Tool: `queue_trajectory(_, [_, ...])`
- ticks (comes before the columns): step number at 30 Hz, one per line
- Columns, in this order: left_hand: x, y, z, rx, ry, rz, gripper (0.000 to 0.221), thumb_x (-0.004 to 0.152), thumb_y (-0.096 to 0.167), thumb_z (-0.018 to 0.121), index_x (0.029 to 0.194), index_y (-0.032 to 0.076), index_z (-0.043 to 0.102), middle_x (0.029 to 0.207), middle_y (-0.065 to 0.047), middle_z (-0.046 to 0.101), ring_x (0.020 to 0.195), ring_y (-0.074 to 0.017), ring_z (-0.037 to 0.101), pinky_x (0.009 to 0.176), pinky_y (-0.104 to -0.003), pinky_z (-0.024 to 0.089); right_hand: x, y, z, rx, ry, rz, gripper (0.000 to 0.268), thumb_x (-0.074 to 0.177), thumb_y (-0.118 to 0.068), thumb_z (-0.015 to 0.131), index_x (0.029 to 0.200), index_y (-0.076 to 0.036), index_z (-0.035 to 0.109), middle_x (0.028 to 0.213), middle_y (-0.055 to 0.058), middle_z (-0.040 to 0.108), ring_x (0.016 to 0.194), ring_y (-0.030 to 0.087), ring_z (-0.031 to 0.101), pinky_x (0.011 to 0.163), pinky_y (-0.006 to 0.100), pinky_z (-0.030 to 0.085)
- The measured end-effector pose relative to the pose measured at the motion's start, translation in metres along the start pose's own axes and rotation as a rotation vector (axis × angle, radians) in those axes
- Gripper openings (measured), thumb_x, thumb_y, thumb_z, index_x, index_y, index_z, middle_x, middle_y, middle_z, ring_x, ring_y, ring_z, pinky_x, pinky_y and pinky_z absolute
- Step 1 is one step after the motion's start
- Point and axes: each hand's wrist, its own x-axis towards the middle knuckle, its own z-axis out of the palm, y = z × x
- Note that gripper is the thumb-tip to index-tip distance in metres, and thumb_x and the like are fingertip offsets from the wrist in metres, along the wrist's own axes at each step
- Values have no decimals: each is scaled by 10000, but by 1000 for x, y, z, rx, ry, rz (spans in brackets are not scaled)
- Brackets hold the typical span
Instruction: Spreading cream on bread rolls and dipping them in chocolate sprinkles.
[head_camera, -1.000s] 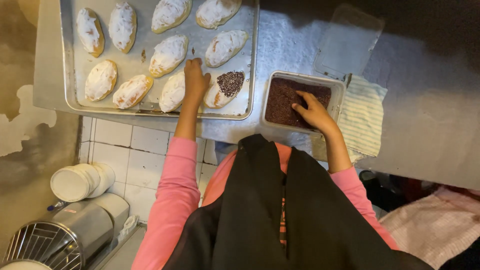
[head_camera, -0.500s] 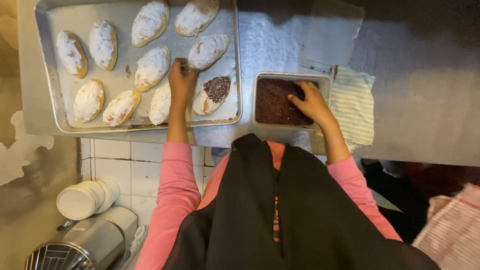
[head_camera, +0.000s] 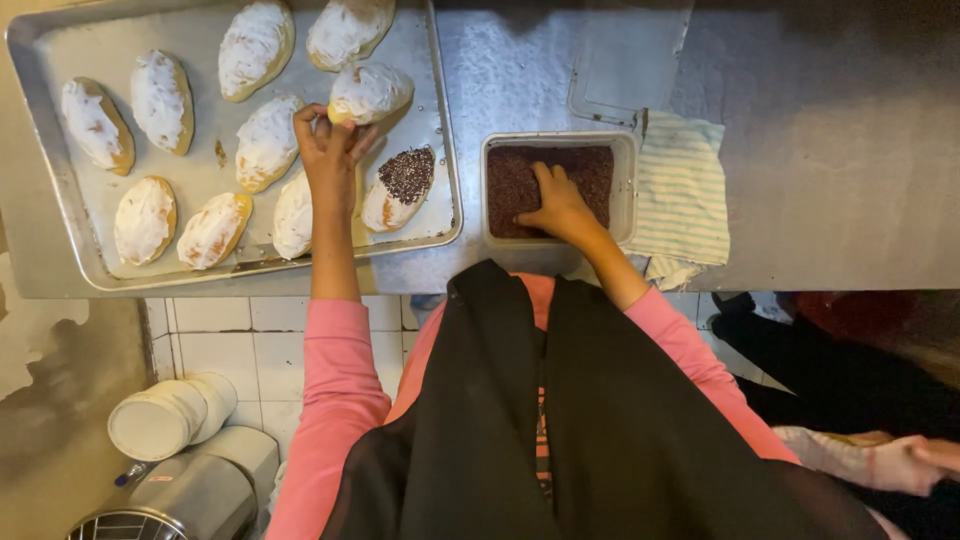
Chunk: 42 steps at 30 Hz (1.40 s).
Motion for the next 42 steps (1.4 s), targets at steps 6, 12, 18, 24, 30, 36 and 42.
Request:
queue_trajectory(6, [-54,43,41,-71,-104,35,392,1003,-33,650,1275,130,418,1333,-122,551,1185,-289,641,1053,-528,618,28,66,22,169,-22,-43,793,713,-237,861,1399,-3,539,1324,261,628,1242,405,599,1034,420,483])
queue_trajectory(12, [-102,12,75,-136,-277,-158,420,955,-51,679,1260,117,445,1407,-150,526,1296,-324,615,1043,-510,609,5,74,-14,387,-67,-15,570,763,-151,837,1262,5,609,1173,186,685,1052,291,653,873,405,532])
queue_trajectory(18, [-105,-44,82,-87,-443,-298,373,946,-62,678,1223,89,478,1504,-163,484,1366,-302,555,1039,-501,604,-31,24,-65,668,-114,162,228,848,-82,732,1059,-40,659,906,70,677,754,160,652,580,338,593])
queue_trajectory(24, [-103,-57,81,-31,-451,-307,364,946,-91,645,1213,79,465,1533,-188,454,1337,-291,575,1047,-478,606,-44,-29,-86,573,24,69,178,894,-103,721,1044,-30,660,856,54,691,707,127,666,577,320,592])
queue_trajectory(30, [-106,-55,81,87,-489,-254,341,954,-124,618,1193,63,463,1575,-206,421,1280,-276,620,1015,-440,613,-47,-52,-91,374,122,-53,208,922,-153,719,1088,-31,694,751,78,690,629,136,647,578,324,508])
queue_trajectory(36, [-108,-57,80,138,-500,-204,360,950,-146,626,1200,55,463,1573,-212,424,1320,-251,587,1052,-415,593,-38,-11,-75,171,85,-45,440,899,-233,733,1283,-35,650,967,225,649,830,306,612,748,414,483])
queue_trajectory(42, [-111,-48,83,140,-484,-207,357,951,-132,632,1203,56,464,1568,-208,428,1322,-238,586,1058,-396,588,-27,17,-28,-82,39,-234,1033,679,-348,934,1482,41,411,1455,374,387,1330,552,372,1080,544,351])
